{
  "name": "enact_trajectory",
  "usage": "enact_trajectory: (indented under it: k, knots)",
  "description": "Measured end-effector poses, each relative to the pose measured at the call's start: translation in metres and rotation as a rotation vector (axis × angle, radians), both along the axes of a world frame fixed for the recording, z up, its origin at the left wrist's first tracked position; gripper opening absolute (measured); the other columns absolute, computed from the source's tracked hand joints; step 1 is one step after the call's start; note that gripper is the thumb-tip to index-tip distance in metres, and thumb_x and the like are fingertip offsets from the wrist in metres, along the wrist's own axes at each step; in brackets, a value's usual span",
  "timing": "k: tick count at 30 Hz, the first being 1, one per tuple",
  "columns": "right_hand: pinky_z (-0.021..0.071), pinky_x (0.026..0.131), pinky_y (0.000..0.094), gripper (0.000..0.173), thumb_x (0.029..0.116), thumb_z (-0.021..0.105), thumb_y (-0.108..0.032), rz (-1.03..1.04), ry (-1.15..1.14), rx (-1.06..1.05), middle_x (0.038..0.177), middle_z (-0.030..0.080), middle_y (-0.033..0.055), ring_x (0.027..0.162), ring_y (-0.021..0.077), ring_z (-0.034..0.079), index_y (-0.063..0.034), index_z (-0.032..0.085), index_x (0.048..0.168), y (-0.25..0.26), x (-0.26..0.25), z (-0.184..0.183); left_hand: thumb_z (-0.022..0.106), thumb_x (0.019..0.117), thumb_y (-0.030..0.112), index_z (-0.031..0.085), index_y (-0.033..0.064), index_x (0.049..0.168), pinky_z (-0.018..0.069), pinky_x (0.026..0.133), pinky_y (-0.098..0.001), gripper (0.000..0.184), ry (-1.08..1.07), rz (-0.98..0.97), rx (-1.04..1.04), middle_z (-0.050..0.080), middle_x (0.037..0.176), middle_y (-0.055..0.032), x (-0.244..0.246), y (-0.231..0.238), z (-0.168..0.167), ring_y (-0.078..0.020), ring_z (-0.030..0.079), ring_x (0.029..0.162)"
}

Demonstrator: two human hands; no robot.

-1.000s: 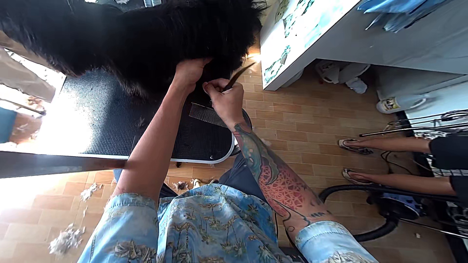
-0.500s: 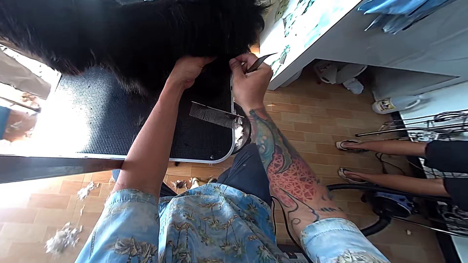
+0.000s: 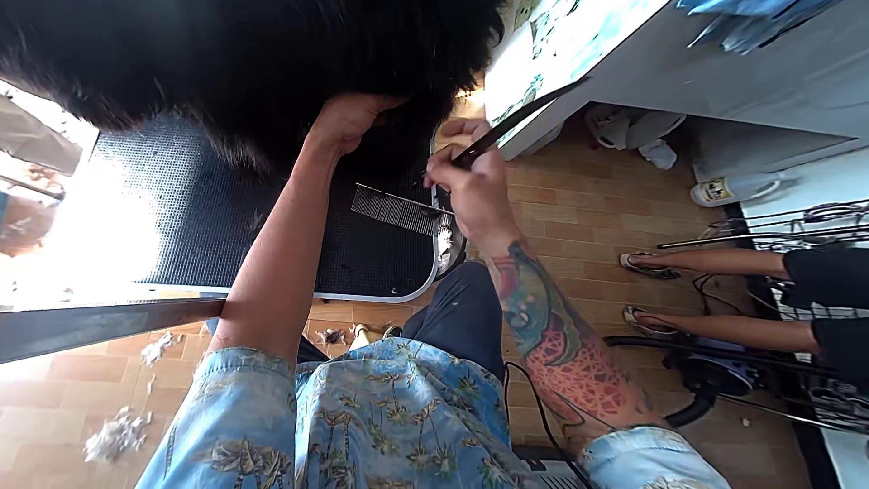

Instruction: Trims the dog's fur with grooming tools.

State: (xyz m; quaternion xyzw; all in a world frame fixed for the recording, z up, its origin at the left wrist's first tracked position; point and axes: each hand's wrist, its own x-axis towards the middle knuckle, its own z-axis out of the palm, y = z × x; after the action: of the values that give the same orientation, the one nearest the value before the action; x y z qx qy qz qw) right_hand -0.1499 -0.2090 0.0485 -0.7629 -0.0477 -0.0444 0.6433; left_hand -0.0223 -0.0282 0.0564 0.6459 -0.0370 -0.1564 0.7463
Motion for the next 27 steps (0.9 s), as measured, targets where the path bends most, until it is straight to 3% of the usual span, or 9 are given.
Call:
enact_trajectory:
  k: [1, 3, 4, 7, 9, 11, 12, 16, 27]
  knots:
    - [0.0548, 0.054, 0.0272, 0.037, 0.1015, 0.054, -0.005, 0.091, 0.099, 0.005, 0.081, 0.063, 0.0025, 0.061, 0.0133, 0.061, -0.0148, 0.044, 0.136, -0.002, -0.012, -0.001, 0.073, 0.0927, 0.007, 0.067, -0.0023, 0.113, 0.0605, 0.087, -0.029, 0.023, 0.006, -0.001, -0.003, 0.074, 0.101, -0.0064, 0.0, 0.001, 0.0, -0.0147, 0.073, 0.093]
    - [0.0596, 0.059, 0.0372, 0.032, 0.1037, 0.044, -0.006, 0.217, 0.157, -0.045, 0.083, 0.065, 0.0085, 0.066, 0.0215, 0.066, -0.009, 0.047, 0.136, -0.004, -0.024, -0.005, 0.074, 0.0919, 0.008, 0.068, -0.0018, 0.111, 0.0607, 0.087, -0.0295, 0.023, -0.006, -0.017, -0.005, 0.075, 0.1, -0.0063, 0.002, 0.002, -0.002, -0.0152, 0.073, 0.093]
    - [0.0611, 0.057, 0.0391, 0.028, 0.105, 0.043, -0.007, 0.248, 0.164, -0.101, 0.079, 0.064, 0.0089, 0.062, 0.0224, 0.067, -0.0072, 0.048, 0.132, -0.006, -0.026, -0.007, 0.074, 0.0913, 0.008, 0.069, -0.0015, 0.11, 0.0605, 0.086, -0.0295, 0.022, -0.011, -0.02, -0.004, 0.075, 0.099, -0.0061, 0.002, 0.002, -0.002, -0.0152, 0.073, 0.092]
    - [0.057, 0.046, 0.0358, 0.02, 0.1074, 0.046, -0.015, 0.313, 0.222, -0.283, 0.07, 0.058, 0.0066, 0.051, 0.0192, 0.06, -0.0111, 0.052, 0.126, -0.022, -0.028, -0.005, 0.076, 0.0891, 0.007, 0.07, 0.0004, 0.107, 0.0599, 0.086, -0.029, 0.02, -0.01, 0.007, 0.028, 0.075, 0.098, -0.0052, 0.003, 0.0, -0.001, -0.0143, 0.072, 0.093]
    - [0.0605, 0.059, 0.0356, 0.035, 0.0999, 0.054, -0.007, 0.483, 0.296, -0.301, 0.085, 0.063, 0.0068, 0.067, 0.0197, 0.066, -0.0126, 0.051, 0.135, -0.042, -0.024, 0.007, 0.081, 0.0859, 0.01, 0.071, 0.0025, 0.105, 0.0587, 0.086, -0.0293, 0.023, -0.017, 0.036, 0.087, 0.075, 0.098, -0.0037, 0.005, -0.001, -0.003, -0.013, 0.071, 0.094]
    - [0.0629, 0.078, 0.0375, 0.061, 0.0806, 0.058, 0.006, 0.66, 0.386, -0.232, 0.105, 0.067, 0.0107, 0.091, 0.0241, 0.07, -0.0093, 0.048, 0.139, -0.06, -0.017, 0.021, 0.082, 0.0846, 0.015, 0.073, 0.0049, 0.104, 0.058, 0.087, -0.0296, 0.023, -0.019, 0.053, 0.15, 0.075, 0.098, -0.0018, 0.005, -0.003, -0.004, -0.0114, 0.07, 0.095]
    - [0.0633, 0.082, 0.0388, 0.065, 0.0761, 0.058, 0.009, 0.706, 0.421, -0.2, 0.109, 0.068, 0.0139, 0.094, 0.0269, 0.071, -0.0066, 0.049, 0.138, -0.066, -0.014, 0.025, 0.082, 0.0842, 0.016, 0.074, 0.0058, 0.102, 0.0568, 0.086, -0.03, 0.022, -0.018, 0.062, 0.169, 0.074, 0.097, -0.0011, 0.006, -0.003, -0.004, -0.0111, 0.069, 0.095]
    - [0.0667, 0.073, 0.0404, 0.059, 0.0759, 0.073, 0.01, 0.668, 0.523, -0.184, 0.095, 0.074, 0.0175, 0.077, 0.0316, 0.075, -0.0041, 0.06, 0.131, -0.076, -0.01, 0.037, 0.082, 0.0844, 0.014, 0.076, 0.0077, 0.097, 0.0567, 0.084, -0.0289, 0.016, -0.033, 0.064, 0.169, 0.075, 0.094, 0.0001, 0.006, -0.004, -0.005, -0.0094, 0.069, 0.092]
    - [0.0663, 0.063, 0.0394, 0.056, 0.0791, 0.07, 0.002, 0.597, 0.45, -0.132, 0.088, 0.073, 0.0192, 0.068, 0.0301, 0.075, 0.0007, 0.058, 0.134, -0.081, 0.003, 0.045, 0.082, 0.0836, 0.01, 0.075, 0.0047, 0.099, 0.0564, 0.088, -0.0305, 0.017, -0.055, 0.038, 0.12, 0.075, 0.096, -0.0021, 0.007, -0.005, -0.007, -0.0114, 0.07, 0.095]
